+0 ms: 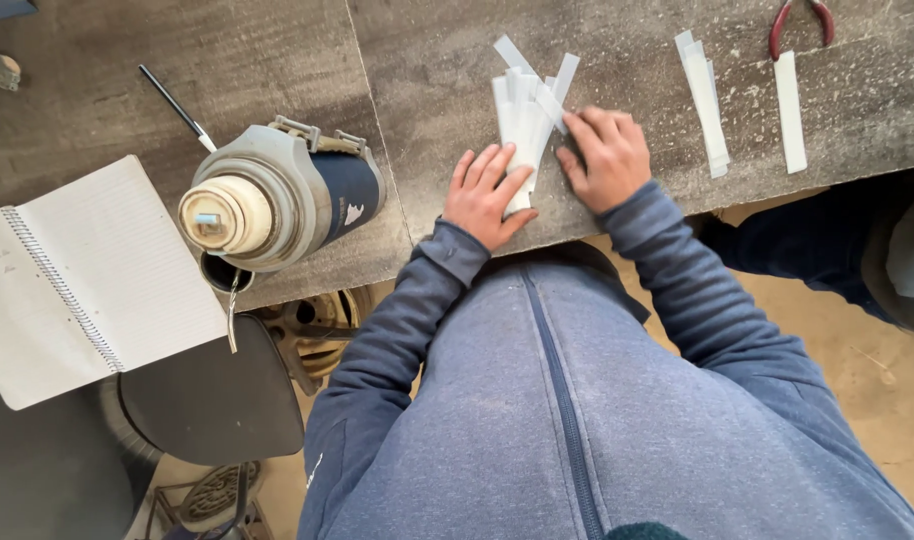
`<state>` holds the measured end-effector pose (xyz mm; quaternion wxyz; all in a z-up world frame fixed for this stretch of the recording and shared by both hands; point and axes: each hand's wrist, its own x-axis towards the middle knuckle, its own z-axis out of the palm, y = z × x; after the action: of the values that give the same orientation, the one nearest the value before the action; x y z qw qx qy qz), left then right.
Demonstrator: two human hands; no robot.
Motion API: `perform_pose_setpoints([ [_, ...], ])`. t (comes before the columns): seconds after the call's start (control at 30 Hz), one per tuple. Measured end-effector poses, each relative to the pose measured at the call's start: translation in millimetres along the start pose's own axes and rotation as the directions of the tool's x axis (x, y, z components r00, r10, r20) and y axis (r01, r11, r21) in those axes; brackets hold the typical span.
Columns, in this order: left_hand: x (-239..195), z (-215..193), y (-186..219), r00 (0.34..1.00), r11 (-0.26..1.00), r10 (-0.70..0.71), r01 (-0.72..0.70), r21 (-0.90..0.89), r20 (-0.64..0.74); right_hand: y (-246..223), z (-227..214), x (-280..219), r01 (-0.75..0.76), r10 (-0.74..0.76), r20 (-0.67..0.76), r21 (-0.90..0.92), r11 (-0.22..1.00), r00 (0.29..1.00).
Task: Cutting strips of white insulation material from a sheet using scissors on a workshop table.
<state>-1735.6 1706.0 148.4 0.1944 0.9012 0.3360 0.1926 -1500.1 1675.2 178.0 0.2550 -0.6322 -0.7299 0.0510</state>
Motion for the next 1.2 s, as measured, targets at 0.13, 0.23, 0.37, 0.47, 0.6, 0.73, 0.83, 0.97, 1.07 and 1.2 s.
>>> perform_pose_setpoints([
  [0.13,3,8,-1,0.996,0.997,-0.074,0.074,-0.001,-0.041,-9,3,-22,-0.029,0.030,-0.025,0.013,0.999,0.999],
  [0.23,6,10,1,0.991,0.993,-0.117,0.117,0.000,-0.059,-12,0,-30,-0.072,0.074,-0.061,0.034,0.997,0.995],
  [0.37,16,10,-3,0.996,0.996,-0.084,0.084,0.012,-0.044,7,0,-40,-0.240,0.240,0.054,0.005,0.971,0.969],
  [0.47,20,4,-4,1.000,0.999,-0.030,0.030,-0.034,0.000,15,-1,-46,-0.301,0.297,0.127,0.011,0.954,0.946],
  [0.6,24,-5,-11,1.000,0.986,-0.017,0.019,-0.163,0.012,18,-6,-35,-0.152,0.154,-0.086,0.034,0.988,0.984],
  [0.73,17,5,-15,0.997,0.985,-0.078,0.075,-0.155,-0.012,19,-11,-24,-0.129,0.129,-0.054,-0.006,0.992,0.990],
  [0.83,23,9,-16,0.997,0.995,-0.083,0.082,-0.063,-0.006,23,-5,-22,-0.133,0.133,-0.019,0.025,0.991,0.991],
  [0.97,29,13,-18,0.996,0.996,-0.088,0.088,-0.012,-0.015,22,1,-19,-0.131,0.131,-0.052,0.004,0.991,0.990],
  [1.07,32,8,-13,0.998,0.998,-0.068,0.068,0.009,-0.014,10,4,-15,-0.048,0.047,-0.031,-0.037,0.998,0.998],
  [1.2,35,3,-11,1.000,0.999,0.005,-0.005,0.041,0.001,-9,5,-5,0.077,-0.078,-0.011,-0.078,0.994,0.997],
])
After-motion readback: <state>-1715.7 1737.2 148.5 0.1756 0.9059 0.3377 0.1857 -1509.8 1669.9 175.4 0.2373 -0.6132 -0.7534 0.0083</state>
